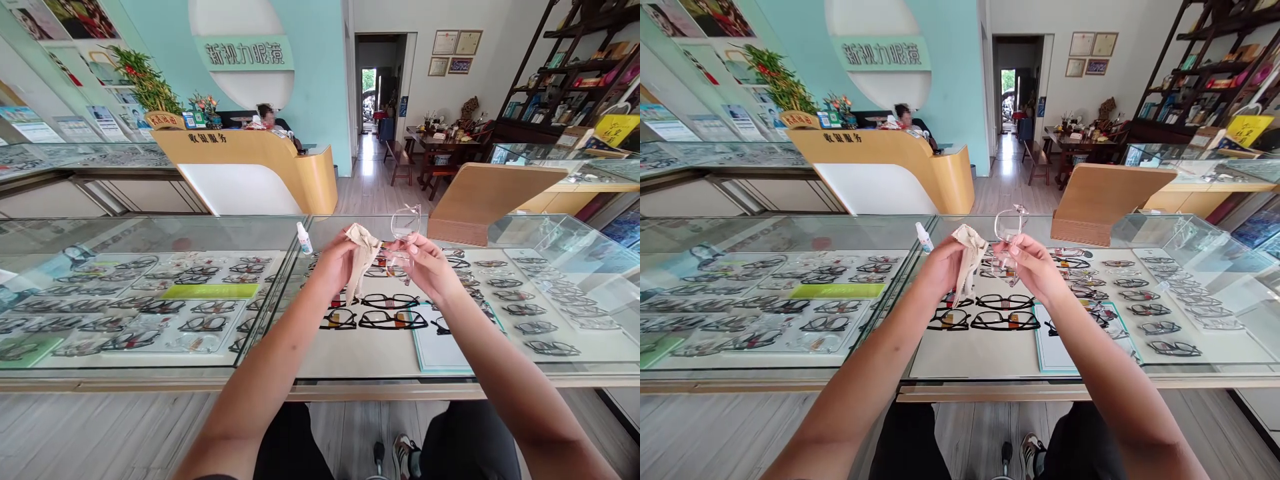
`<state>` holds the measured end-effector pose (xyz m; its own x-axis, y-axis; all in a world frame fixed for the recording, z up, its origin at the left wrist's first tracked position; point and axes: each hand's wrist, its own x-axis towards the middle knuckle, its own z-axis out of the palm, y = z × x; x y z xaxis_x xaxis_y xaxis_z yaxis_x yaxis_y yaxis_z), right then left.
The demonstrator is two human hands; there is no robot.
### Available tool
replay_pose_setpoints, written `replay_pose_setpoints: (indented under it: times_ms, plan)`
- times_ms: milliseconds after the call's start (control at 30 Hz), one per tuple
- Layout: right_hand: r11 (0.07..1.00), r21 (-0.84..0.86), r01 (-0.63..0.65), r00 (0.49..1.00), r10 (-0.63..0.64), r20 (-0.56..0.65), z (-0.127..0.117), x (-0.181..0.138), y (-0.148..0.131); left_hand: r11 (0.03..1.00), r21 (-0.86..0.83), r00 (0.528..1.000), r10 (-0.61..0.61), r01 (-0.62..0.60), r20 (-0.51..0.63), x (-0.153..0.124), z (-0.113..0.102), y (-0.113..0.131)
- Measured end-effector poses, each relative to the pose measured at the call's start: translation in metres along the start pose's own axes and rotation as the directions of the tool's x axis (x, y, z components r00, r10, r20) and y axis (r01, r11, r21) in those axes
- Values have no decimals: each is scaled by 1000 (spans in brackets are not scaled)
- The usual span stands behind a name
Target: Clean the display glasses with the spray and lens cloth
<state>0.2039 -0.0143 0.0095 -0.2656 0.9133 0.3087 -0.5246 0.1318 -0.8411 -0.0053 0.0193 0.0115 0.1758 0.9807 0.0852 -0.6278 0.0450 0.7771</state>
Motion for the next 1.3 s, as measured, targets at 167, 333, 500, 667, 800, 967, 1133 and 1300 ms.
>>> replay_pose_setpoints:
  times_ms: [167,333,500,667,800,967,1133,1300]
  plan:
    - [999,30,-16,999,14,53,6,-4,-2,1000,-14,1000,1,-1,17,0,-3,-11]
    - [1000,2,-30,999,30,45,11,-4,-4,999,-28,998,-21,22,53,0,-4,-14]
    - [1000,3,-31,999,31,43,12,-4,-1,994,-51,989,-95,101,110,-1,-5,-18]
    - [1000,11,-28,1000,28,10,6,-3,-3,974,-60,968,-208,218,138,4,-6,-27]
    - [999,35,18,1000,-17,-23,0,-3,-7,977,-63,962,-189,204,198,2,2,-25]
    - [999,20,40,997,-39,-72,-6,-1,-13,991,133,988,-27,7,154,-2,2,-24]
    - [1000,4,31,997,-31,-65,-10,-2,-25,936,288,979,189,-202,73,-5,-2,-26]
    - [998,-57,-23,997,19,-74,-15,-5,-36,893,319,948,290,-318,133,-12,3,-18]
